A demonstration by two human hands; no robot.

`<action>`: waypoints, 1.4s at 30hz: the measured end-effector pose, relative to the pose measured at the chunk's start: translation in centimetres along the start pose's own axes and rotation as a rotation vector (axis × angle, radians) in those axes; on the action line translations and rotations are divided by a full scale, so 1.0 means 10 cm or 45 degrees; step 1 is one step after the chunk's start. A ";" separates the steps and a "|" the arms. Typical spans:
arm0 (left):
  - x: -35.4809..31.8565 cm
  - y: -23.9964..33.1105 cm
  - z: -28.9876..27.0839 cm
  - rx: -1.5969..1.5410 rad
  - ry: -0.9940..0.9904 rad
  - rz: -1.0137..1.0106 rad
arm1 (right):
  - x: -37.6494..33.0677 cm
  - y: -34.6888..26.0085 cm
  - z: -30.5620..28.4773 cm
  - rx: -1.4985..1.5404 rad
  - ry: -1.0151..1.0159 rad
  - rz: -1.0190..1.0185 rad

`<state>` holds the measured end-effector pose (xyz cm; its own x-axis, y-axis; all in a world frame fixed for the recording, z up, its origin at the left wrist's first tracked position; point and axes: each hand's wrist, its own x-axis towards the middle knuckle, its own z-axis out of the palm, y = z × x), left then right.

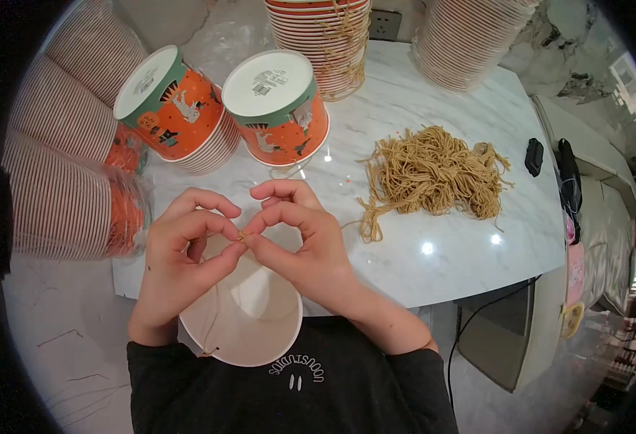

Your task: Threading rubber bands through pre-punched holes in paper bowls to assemble them.

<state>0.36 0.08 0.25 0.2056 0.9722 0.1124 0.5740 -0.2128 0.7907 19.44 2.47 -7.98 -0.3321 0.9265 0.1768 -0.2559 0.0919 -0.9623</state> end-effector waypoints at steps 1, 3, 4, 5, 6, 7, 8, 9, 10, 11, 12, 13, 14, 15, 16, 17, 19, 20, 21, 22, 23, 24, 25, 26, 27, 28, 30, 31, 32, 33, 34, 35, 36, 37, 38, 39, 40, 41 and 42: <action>0.00 0.00 -0.01 -0.001 -0.010 -0.005 | 0.00 0.00 0.00 -0.047 0.010 -0.024; 0.01 0.01 -0.01 -0.004 -0.020 -0.010 | -0.01 -0.02 0.00 -0.094 0.021 -0.047; 0.01 0.02 -0.01 -0.003 -0.012 -0.022 | -0.01 -0.03 0.01 -0.173 0.042 -0.094; 0.00 0.02 -0.01 -0.002 -0.005 -0.034 | -0.01 -0.04 0.01 -0.251 0.063 -0.141; -0.01 0.02 -0.01 -0.001 -0.003 -0.035 | -0.02 -0.05 0.02 -0.250 0.061 -0.141; -0.02 0.02 -0.01 0.012 0.012 -0.025 | -0.02 -0.06 0.03 -0.270 0.076 -0.147; -0.03 0.02 -0.01 0.025 0.027 -0.016 | -0.02 -0.06 0.04 -0.289 0.091 -0.153; -0.04 0.02 0.00 0.024 0.028 -0.016 | -0.02 -0.06 0.05 -0.290 0.091 -0.152; -0.05 0.01 0.00 0.043 0.043 0.014 | -0.02 -0.07 0.06 -0.313 0.098 -0.173; -0.06 0.01 0.01 0.063 0.058 0.045 | -0.02 -0.07 0.06 -0.337 0.105 -0.193; -0.06 0.00 0.01 0.062 0.057 0.044 | -0.02 -0.07 0.06 -0.337 0.105 -0.192; -0.06 0.00 0.01 0.081 0.066 0.077 | -0.02 -0.07 0.07 -0.349 0.104 -0.200; -0.06 0.00 0.01 0.100 0.076 0.110 | -0.03 -0.07 0.07 -0.360 0.103 -0.207; -0.05 0.00 0.01 0.099 0.075 0.111 | -0.03 -0.07 0.07 -0.361 0.105 -0.207; -0.04 0.00 0.01 0.108 0.071 0.122 | -0.04 -0.07 0.07 -0.367 0.098 -0.208; -0.04 0.01 0.01 0.118 0.067 0.132 | -0.04 -0.07 0.07 -0.372 0.092 -0.210; -0.03 0.05 0.01 0.118 0.059 0.111 | -0.04 -0.08 0.06 -0.378 0.074 -0.219; -0.03 0.07 0.01 0.118 0.052 0.090 | -0.04 -0.09 0.06 -0.384 0.057 -0.229; -0.03 0.06 0.01 0.119 0.054 0.087 | -0.03 -0.11 0.06 -0.382 0.054 -0.229; -0.03 0.05 0.01 0.108 0.052 0.069 | -0.03 -0.14 0.07 -0.362 0.058 -0.193; -0.03 0.04 0.01 0.097 0.050 0.050 | -0.03 -0.15 0.07 -0.343 0.061 -0.156; -0.02 0.04 0.01 0.095 0.046 0.053 | -0.03 -0.15 0.06 -0.345 0.066 -0.156; -0.01 0.04 0.00 0.087 0.033 0.045 | -0.02 -0.15 0.06 -0.381 0.060 -0.195; 0.00 0.04 0.00 0.078 0.019 0.036 | -0.01 -0.15 0.05 -0.417 0.053 -0.235; 0.00 0.04 0.00 0.079 0.019 0.036 | -0.02 -0.14 0.05 -0.417 0.054 -0.235; 0.00 0.04 0.01 0.064 0.024 0.037 | -0.03 -0.12 0.05 -0.436 0.025 -0.264; 0.00 0.04 0.01 0.050 0.029 0.037 | -0.03 -0.10 0.05 -0.455 -0.003 -0.293; 0.00 0.04 0.00 0.045 0.028 0.034 | -0.03 -0.09 0.06 -0.492 0.028 -0.332; 0.00 0.03 0.00 0.039 0.026 0.032 | -0.03 -0.09 0.07 -0.529 0.059 -0.370; 0.00 0.03 0.00 0.040 0.027 0.031 | -0.02 -0.10 0.06 -0.529 0.058 -0.369; 0.00 0.02 0.00 0.032 0.026 0.037 | -0.01 -0.11 0.05 -0.626 0.070 -0.434; 0.00 0.02 0.00 0.025 0.024 0.043 | -0.01 -0.12 0.04 -0.724 0.083 -0.498; 0.01 0.01 0.00 0.025 0.024 0.043 | -0.01 -0.13 0.04 -0.724 0.083 -0.497; 0.01 0.00 -0.01 0.007 0.010 0.037 | -0.01 -0.13 0.04 -0.753 0.093 -0.520; 0.01 0.00 -0.01 -0.012 -0.005 0.031 | -0.01 -0.14 0.04 -0.781 0.104 -0.542; 0.01 -0.01 -0.02 -0.012 -0.006 0.032 | -0.01 -0.14 0.04 -0.782 0.105 -0.542; 0.01 -0.01 -0.02 -0.032 -0.011 0.019 | -0.02 -0.14 0.04 -0.778 0.109 -0.544; 0.01 -0.01 -0.02 -0.053 -0.015 0.007 | -0.02 -0.14 0.04 -0.774 0.113 -0.547; 0.01 -0.01 -0.03 -0.052 -0.015 0.007 | -0.02 -0.14 0.03 -0.773 0.112 -0.547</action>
<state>0.07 0.23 0.34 0.2180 0.9698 0.1096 0.5398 -0.2134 0.8143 19.54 2.03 -6.64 -0.2352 0.7871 0.5702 0.2081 0.6138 -0.7615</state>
